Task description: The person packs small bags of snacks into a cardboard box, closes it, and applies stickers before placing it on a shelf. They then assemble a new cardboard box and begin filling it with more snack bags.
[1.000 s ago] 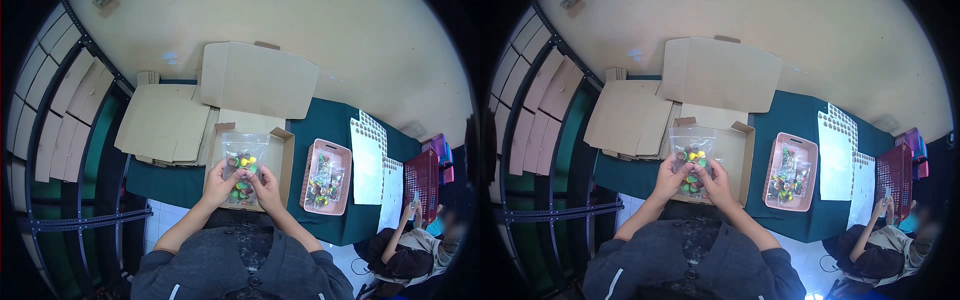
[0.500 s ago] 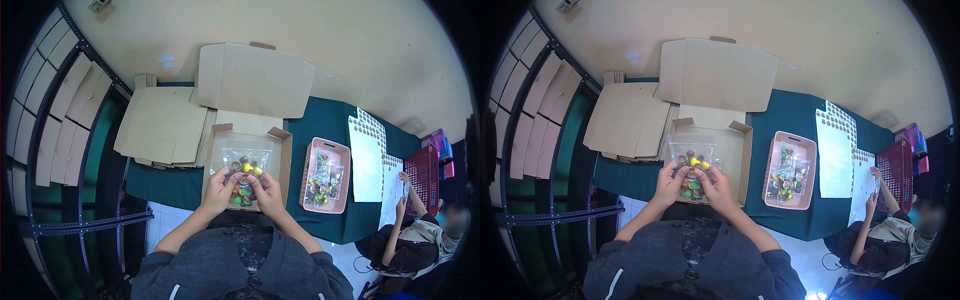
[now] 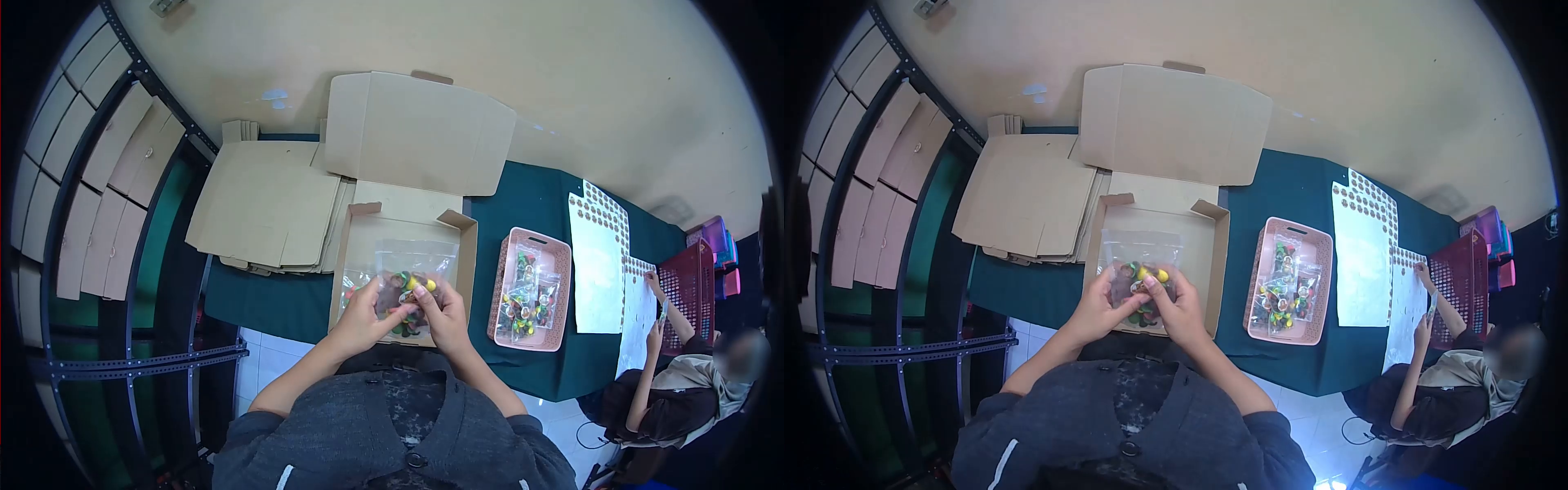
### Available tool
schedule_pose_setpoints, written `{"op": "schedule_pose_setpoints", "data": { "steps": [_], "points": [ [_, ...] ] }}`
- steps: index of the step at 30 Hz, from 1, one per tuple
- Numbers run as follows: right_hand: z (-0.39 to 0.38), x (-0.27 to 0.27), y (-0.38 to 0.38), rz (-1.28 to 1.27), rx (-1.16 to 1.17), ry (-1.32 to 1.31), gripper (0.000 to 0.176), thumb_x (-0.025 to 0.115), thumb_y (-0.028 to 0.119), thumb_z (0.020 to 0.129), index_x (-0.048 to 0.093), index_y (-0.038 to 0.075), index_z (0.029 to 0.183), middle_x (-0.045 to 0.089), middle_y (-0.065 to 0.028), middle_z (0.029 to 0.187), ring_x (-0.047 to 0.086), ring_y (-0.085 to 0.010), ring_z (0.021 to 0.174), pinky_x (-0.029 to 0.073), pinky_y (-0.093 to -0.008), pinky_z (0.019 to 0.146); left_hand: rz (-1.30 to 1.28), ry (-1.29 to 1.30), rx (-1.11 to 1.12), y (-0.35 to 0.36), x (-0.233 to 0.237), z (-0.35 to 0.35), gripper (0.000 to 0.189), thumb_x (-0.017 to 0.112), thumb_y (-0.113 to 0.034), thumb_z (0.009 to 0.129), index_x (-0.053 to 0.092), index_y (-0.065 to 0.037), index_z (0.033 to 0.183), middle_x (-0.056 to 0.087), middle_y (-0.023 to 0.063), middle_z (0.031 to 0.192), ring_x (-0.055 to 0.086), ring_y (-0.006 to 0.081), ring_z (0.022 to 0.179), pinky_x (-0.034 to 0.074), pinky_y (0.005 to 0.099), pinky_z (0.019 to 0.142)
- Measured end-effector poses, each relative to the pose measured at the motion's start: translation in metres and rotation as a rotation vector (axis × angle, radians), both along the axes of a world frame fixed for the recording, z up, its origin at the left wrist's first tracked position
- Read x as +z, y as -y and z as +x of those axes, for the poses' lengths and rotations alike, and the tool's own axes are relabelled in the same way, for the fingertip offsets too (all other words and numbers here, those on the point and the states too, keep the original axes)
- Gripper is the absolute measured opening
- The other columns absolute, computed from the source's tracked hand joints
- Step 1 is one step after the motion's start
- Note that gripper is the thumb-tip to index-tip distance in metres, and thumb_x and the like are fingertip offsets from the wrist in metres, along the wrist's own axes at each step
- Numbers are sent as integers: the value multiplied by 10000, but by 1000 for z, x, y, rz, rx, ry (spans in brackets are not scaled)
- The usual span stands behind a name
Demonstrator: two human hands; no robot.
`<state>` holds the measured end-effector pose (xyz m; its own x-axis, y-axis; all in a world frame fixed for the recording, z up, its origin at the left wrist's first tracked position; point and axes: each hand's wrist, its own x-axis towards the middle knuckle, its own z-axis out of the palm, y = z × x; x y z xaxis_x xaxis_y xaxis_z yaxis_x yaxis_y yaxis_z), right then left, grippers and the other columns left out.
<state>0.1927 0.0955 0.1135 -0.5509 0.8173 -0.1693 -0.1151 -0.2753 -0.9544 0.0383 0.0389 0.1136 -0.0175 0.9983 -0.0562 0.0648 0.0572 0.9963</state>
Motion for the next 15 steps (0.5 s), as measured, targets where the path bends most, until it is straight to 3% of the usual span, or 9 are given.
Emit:
{"op": "schedule_pose_setpoints", "data": {
  "steps": [4, 7, 9, 12, 15],
  "points": [
    [-1, -8, -1, -77, -70, -56, 358, 536, 253, 940, 489, 11, 1200, 596, -39, 925, 595, -79, 766, 469, -193, 550, 21, -88, -21, 1, -2, 4, 411, 646, -40, 835, 444, 8, 1190, 570, 78, 1096, 559, 125, 1002, 469, 274, 852],
    [-7, -2, 2, -53, -86, -73, 366, 553, 233, 932, 473, 10, 1211, 596, -46, 931, 610, -92, 765, 469, -197, 545, 20, 70, 67, -3, 3, 8, 413, 671, -106, 821, 477, 5, 1168, 582, 117, 1084, 591, 143, 957, 474, 271, 809],
    [-9, 5, 3, -2, -63, -53, 383, 586, 206, 913, 463, 10, 1218, 597, -53, 944, 625, -111, 754, 474, -206, 547, -20, 288, 84, -6, 5, 6, 444, 648, -8, 816, 433, -17, 1204, 559, 78, 1097, 556, 128, 1013, 468, 272, 843],
    [-5, 14, 2, -151, -76, -44, 365, 596, 191, 906, 479, 12, 1203, 597, -42, 918, 620, -105, 777, 481, -212, 558, -3, 94, 63, -4, 5, 12, 466, 650, -3, 812, 423, -26, 1219, 558, 75, 1095, 550, 129, 1024, 468, 275, 841],
    [-6, 17, 5, -123, -132, 15, 309, 571, 206, 922, 507, 19, 1159, 598, -36, 883, 611, -98, 751, 482, -210, 557, 24, 87, 37, -4, 6, 13, 474, 651, 5, 810, 419, -22, 1222, 559, 75, 1090, 551, 130, 1017, 468, 276, 840]
  ]
}}
